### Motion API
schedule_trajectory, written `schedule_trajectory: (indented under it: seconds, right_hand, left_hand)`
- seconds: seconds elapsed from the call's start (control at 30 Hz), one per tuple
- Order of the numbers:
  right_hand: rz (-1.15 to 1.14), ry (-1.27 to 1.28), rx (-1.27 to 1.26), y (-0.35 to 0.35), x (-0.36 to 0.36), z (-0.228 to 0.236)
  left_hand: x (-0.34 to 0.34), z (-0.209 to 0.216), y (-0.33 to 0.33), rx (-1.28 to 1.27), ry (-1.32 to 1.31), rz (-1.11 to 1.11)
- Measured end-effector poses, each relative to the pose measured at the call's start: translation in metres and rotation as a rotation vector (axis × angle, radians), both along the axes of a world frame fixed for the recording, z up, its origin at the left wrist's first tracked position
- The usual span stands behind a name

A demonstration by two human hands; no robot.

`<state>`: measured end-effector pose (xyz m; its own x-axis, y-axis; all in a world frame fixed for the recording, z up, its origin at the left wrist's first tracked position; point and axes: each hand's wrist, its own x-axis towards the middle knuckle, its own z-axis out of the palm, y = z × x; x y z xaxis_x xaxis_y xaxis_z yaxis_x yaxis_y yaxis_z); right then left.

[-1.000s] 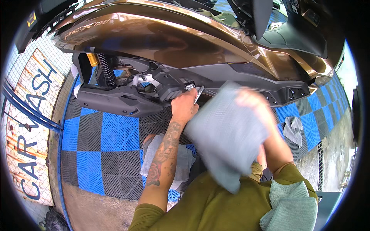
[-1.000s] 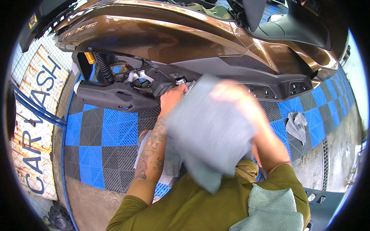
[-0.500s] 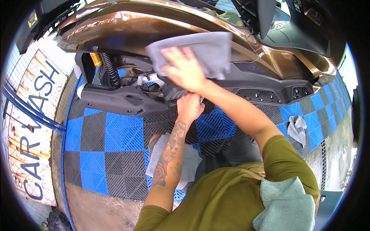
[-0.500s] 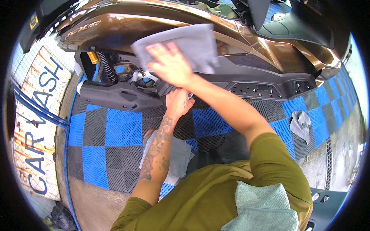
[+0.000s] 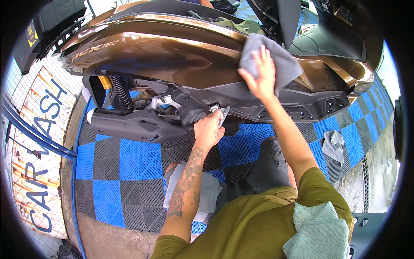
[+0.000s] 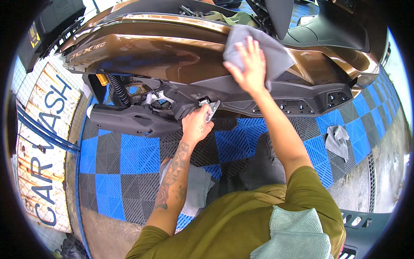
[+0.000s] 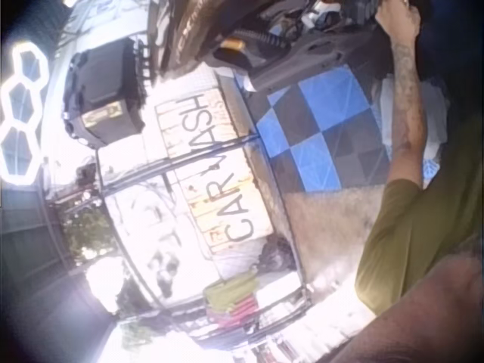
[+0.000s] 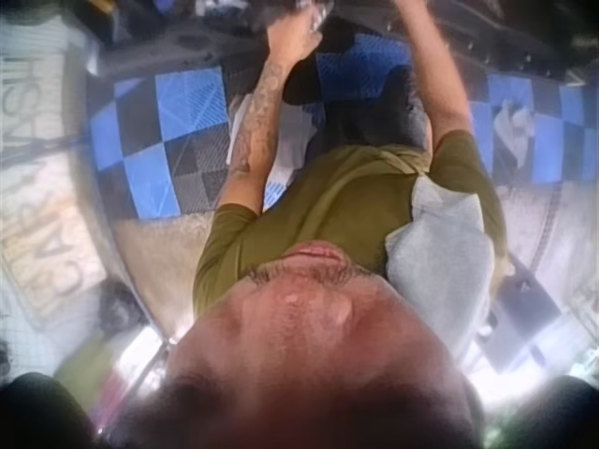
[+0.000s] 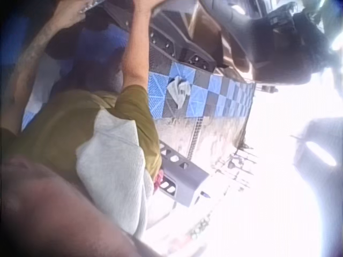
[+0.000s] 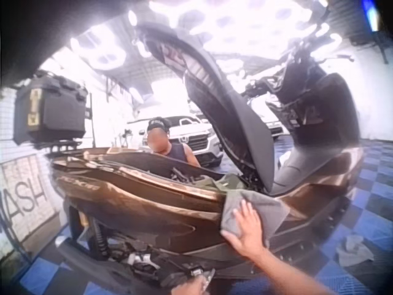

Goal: The person wipes the rear and side panels of a brown motorcycle with a gray microfiber cloth, then applies a liquid from a small blue bottle using a blue applicator pad to the rear fender, side fairing, and front headlight area. The person moves around the motorcycle to reach different surfaces while another person stands nearby.

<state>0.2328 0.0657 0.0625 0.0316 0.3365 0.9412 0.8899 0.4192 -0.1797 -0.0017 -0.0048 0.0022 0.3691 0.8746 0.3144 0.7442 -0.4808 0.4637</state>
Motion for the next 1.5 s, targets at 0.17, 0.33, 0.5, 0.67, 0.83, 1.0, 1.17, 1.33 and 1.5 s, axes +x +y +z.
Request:
schedule_trajectory:
  seconds: [0.17, 0.33, 0.5, 0.67, 0.83, 1.0, 1.17, 1.33, 1.5]
  right_hand:
    - [0.086, -0.033, -0.093, 0.001, -0.013, 0.02]
    - [0.294, -0.092, -0.001, 0.004, -0.131, 0.106]
    - [0.567, -0.128, -0.012, 0.012, -0.136, 0.136]
    - [0.556, -0.079, -0.208, 0.011, 0.007, 0.06]
    - [0.337, 0.217, -0.349, 0.003, 0.125, -0.01]
    - [0.29, 0.142, -0.29, -0.002, 0.058, 0.007]
    - [0.604, -0.11, -0.313, 0.01, -0.066, 0.129]
    - [0.887, -0.091, -0.511, 0.048, -0.179, 0.23]
    - [0.973, 0.104, -0.833, 0.053, -0.215, 0.274]
  left_hand:
    - [0.002, 0.0, 0.0, 0.008, 0.029, 0.015]
    - [0.005, 0.006, -0.004, 0.01, 0.084, 0.038]
    - [0.008, 0.008, -0.006, -0.01, 0.081, 0.065]
    - [0.013, 0.012, -0.008, 0.004, 0.097, 0.123]
    - [0.01, 0.017, -0.033, 0.075, -0.047, 0.091]
    - [-0.003, 0.026, -0.142, -0.227, -0.014, 0.165]
    - [0.036, 0.043, -0.23, -0.315, 0.207, 0.366]
    - [0.03, 0.085, -0.25, -0.564, 0.093, 0.487]
    - [0.008, 0.118, -0.266, -0.655, 0.037, 0.678]
